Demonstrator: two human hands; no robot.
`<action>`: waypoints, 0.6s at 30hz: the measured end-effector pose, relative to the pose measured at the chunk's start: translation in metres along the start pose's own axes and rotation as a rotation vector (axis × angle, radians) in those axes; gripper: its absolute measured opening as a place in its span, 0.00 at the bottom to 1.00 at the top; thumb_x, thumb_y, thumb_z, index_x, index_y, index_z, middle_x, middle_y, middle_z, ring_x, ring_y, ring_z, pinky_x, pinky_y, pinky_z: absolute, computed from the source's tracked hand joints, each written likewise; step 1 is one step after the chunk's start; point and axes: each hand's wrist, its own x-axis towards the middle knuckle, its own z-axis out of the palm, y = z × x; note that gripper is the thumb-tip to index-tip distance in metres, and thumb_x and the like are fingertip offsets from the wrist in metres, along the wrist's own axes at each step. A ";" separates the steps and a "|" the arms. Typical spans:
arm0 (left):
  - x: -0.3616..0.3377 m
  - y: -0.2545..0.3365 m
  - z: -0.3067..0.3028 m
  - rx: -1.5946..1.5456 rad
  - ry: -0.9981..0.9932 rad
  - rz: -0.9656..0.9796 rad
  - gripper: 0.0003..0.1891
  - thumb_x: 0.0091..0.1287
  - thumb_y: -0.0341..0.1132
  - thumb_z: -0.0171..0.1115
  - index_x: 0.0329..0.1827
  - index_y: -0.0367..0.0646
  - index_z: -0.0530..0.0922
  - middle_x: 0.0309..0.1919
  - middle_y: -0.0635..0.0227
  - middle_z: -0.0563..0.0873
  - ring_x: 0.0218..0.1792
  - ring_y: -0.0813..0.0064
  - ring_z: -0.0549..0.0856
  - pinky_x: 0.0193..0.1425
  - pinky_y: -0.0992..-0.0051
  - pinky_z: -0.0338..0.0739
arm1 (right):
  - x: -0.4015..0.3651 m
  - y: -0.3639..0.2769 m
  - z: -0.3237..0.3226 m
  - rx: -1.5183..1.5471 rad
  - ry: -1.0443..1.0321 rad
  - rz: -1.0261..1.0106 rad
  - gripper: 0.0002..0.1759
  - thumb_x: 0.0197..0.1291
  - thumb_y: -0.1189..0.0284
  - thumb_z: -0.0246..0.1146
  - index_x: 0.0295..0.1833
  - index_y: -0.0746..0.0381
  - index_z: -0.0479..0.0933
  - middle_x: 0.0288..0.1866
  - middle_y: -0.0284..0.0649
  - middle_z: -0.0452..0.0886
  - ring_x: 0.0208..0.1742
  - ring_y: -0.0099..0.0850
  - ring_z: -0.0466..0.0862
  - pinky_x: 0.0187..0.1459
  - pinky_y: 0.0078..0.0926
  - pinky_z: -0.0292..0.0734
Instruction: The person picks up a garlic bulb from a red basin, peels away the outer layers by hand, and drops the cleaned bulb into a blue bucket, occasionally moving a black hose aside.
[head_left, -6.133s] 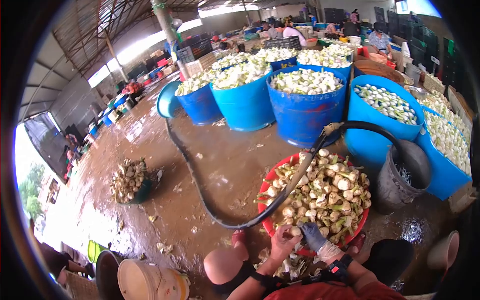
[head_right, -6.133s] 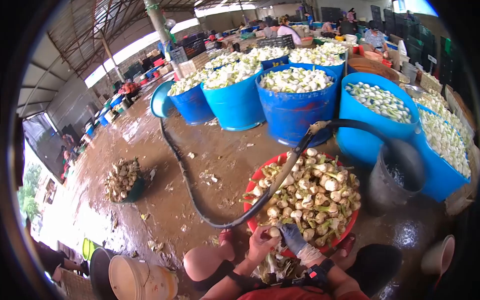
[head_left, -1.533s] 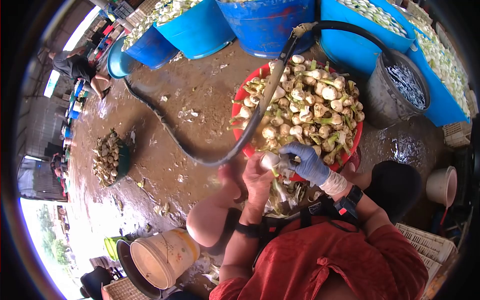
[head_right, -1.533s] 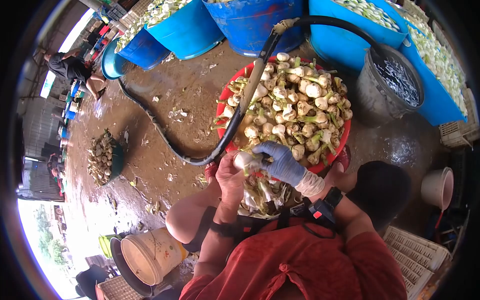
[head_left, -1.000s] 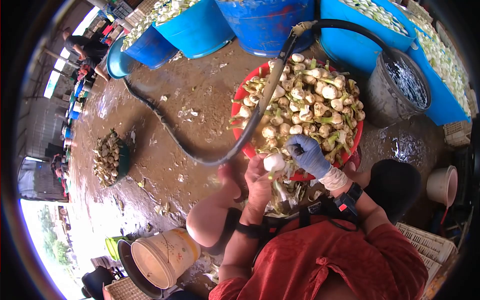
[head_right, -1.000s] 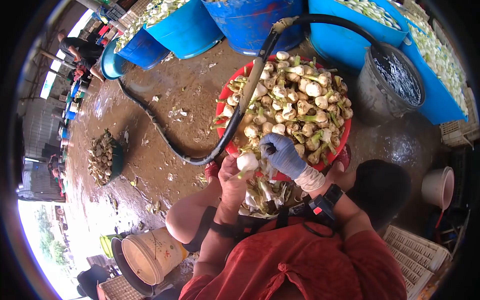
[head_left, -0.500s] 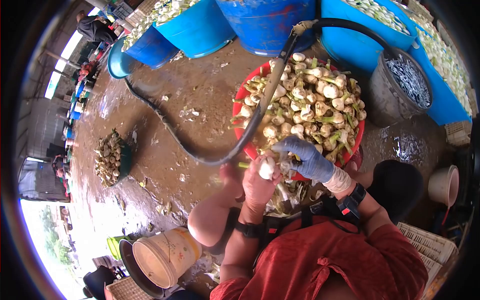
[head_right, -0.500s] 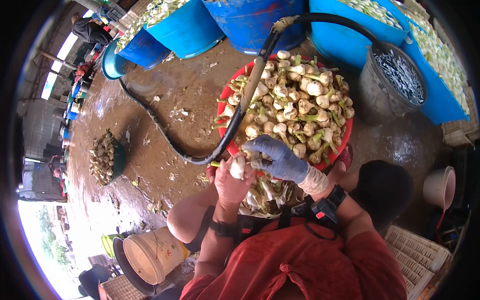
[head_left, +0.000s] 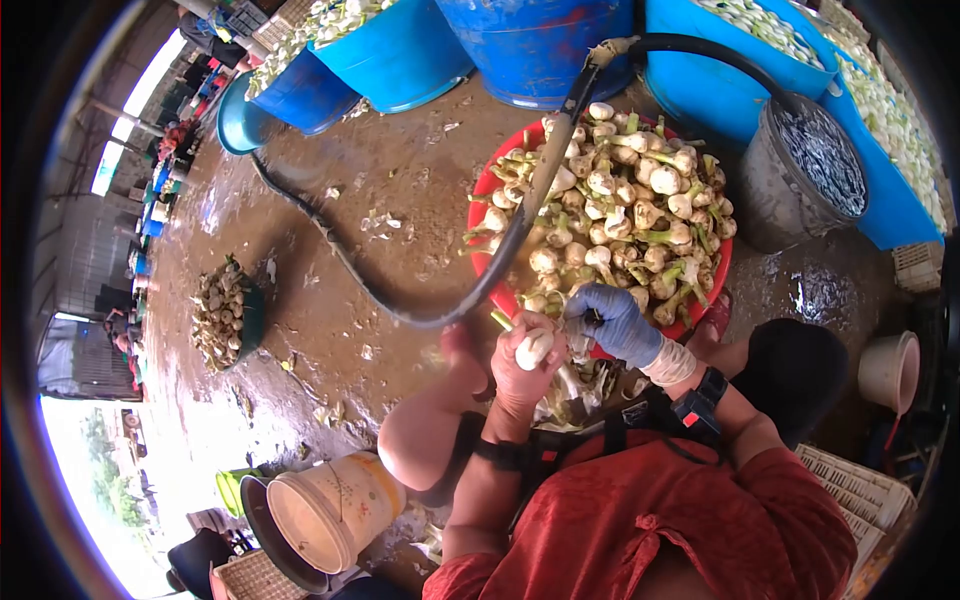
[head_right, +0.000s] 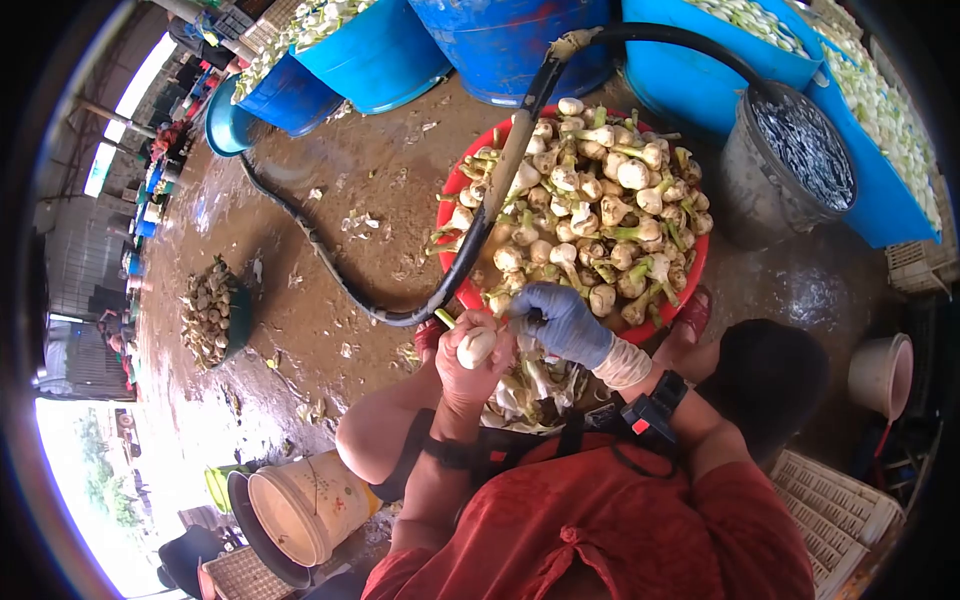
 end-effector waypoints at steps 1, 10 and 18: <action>0.000 -0.001 0.002 0.382 0.043 0.100 0.18 0.59 0.47 0.58 0.38 0.38 0.73 0.26 0.65 0.74 0.24 0.74 0.71 0.25 0.77 0.66 | -0.001 -0.001 0.000 0.061 0.039 0.124 0.09 0.49 0.81 0.68 0.37 0.64 0.78 0.32 0.37 0.79 0.33 0.28 0.80 0.36 0.24 0.75; 0.004 0.014 0.018 -0.247 -0.140 -0.039 0.23 0.53 0.47 0.61 0.37 0.31 0.75 0.27 0.58 0.76 0.24 0.72 0.72 0.26 0.75 0.65 | 0.004 0.001 -0.004 0.091 0.215 0.119 0.11 0.51 0.88 0.62 0.41 0.65 0.78 0.34 0.38 0.81 0.37 0.25 0.81 0.40 0.21 0.77; 0.001 0.004 0.004 -0.117 0.007 -0.168 0.14 0.54 0.40 0.62 0.36 0.38 0.78 0.28 0.59 0.81 0.27 0.67 0.80 0.26 0.72 0.72 | 0.000 0.016 -0.008 -0.326 0.173 -0.066 0.11 0.54 0.81 0.60 0.44 0.62 0.79 0.38 0.44 0.82 0.39 0.36 0.84 0.39 0.28 0.78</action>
